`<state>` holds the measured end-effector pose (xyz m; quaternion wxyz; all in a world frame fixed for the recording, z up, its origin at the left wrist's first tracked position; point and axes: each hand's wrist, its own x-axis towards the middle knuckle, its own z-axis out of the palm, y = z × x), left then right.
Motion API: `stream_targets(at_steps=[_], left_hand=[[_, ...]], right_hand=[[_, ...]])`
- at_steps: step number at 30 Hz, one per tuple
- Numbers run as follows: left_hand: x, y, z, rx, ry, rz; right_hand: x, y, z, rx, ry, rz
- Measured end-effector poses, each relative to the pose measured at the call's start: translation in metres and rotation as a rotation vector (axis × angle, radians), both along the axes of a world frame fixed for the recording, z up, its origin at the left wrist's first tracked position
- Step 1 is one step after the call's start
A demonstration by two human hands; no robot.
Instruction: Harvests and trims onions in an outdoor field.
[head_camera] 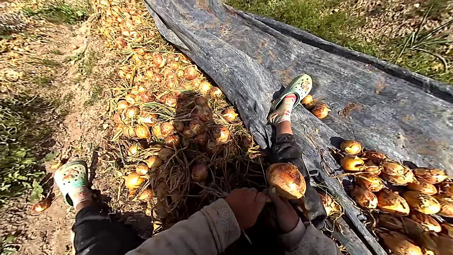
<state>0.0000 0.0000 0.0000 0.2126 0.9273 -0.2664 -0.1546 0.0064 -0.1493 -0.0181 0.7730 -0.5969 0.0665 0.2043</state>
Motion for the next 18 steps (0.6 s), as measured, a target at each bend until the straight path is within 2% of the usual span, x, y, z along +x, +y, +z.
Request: stream_targets(at_steps=[1,2,3,4,6,8,11,14,16,18], left_hand=[[0.017,-0.005,0.000,-0.060,-0.233,-0.030],[0.037,-0.012,-0.003,-0.132,-0.512,-0.015],[0.057,-0.017,0.002,-0.157,-0.610,0.023],[0.077,-0.016,0.012,-0.114,-0.582,0.104],[0.118,0.007,0.031,0.080,-0.288,0.262],[0.145,0.046,0.028,0.333,0.047,0.230],[0.132,0.088,-0.029,0.670,0.342,-0.043],[0.105,0.115,-0.084,0.823,0.498,-0.243],[0.105,0.126,-0.094,0.847,0.505,-0.193],[0.112,0.133,-0.086,0.861,0.492,-0.112]], right_hand=[[0.011,-0.013,-0.030,0.088,-0.137,-0.084],[0.024,-0.024,-0.034,0.087,-0.236,-0.148],[0.036,-0.036,-0.024,0.023,-0.318,-0.204],[0.049,-0.050,-0.007,-0.023,-0.383,-0.252],[0.069,-0.083,0.025,-0.032,-0.414,-0.357],[0.077,-0.112,0.038,-0.064,-0.350,-0.456],[0.070,-0.132,0.022,-0.068,-0.197,-0.430],[0.050,-0.116,-0.007,-0.018,-0.144,-0.365],[0.039,-0.099,-0.022,0.034,-0.091,-0.323],[0.029,-0.080,-0.031,0.052,-0.034,-0.287]])
